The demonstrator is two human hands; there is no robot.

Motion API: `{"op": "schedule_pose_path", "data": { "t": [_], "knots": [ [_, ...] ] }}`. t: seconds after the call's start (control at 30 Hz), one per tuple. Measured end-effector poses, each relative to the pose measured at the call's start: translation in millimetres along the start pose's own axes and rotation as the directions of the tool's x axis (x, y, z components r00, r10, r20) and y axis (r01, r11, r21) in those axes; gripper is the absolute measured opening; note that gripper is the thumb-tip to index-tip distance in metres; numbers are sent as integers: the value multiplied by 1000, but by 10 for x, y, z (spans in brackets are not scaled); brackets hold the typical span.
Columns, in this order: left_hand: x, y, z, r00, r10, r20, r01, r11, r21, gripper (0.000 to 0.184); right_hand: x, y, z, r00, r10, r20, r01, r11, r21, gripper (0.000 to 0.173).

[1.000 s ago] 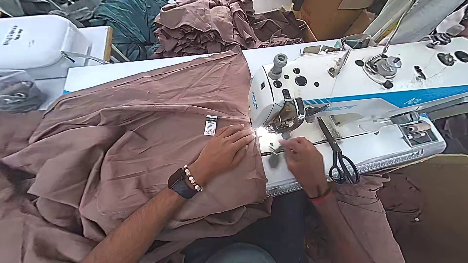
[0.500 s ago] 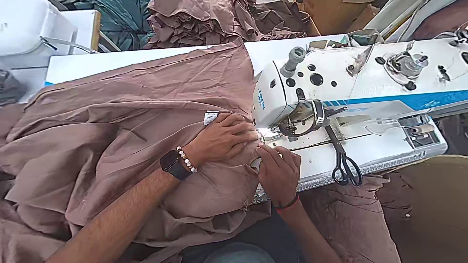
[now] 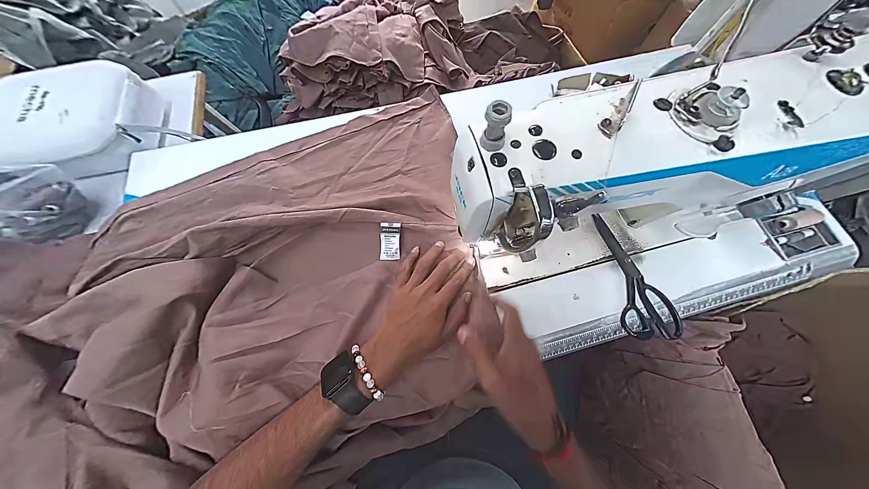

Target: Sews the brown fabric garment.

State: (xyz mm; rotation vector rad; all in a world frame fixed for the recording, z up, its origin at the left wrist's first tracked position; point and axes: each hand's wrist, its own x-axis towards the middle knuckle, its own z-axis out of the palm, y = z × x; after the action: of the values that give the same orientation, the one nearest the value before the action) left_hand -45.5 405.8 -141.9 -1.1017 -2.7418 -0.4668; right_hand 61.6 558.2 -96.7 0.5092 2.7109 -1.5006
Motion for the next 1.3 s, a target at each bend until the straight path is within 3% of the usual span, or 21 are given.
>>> {"op": "schedule_pose_path", "data": {
  "t": [0.1,0.17,0.4,0.57,0.73,0.93,1.17,1.3],
  "knots": [
    [32,-15,14,1000,5,-17,-5,1000,-1,46,-448,64,86,998,41,-38,-29,960,278,42],
    [39,-9,13,999,7,-33,-7,1000,-4,43,-457,32,27,996,36,-81,-6,938,347,38],
    [127,-59,-20,994,74,-84,-67,994,84,37,-245,80,81,992,61,-107,-41,983,178,48],
    [73,41,-34,999,14,-53,-7,993,115,38,-172,109,67,992,14,-126,9,984,180,45],
    [139,-112,-39,986,136,-95,-127,987,98,33,-55,121,99,989,20,-147,-6,995,97,45],
    [17,133,4,997,-31,-77,41,992,123,40,16,106,90,985,3,-173,0,1000,19,45],
    [173,-176,-43,982,164,-90,-156,983,93,33,196,37,136,983,-45,-179,19,989,-144,42],
    [38,125,-16,999,-17,-51,23,993,113,41,7,50,176,984,-99,-148,58,964,-260,45]
  ]
}}
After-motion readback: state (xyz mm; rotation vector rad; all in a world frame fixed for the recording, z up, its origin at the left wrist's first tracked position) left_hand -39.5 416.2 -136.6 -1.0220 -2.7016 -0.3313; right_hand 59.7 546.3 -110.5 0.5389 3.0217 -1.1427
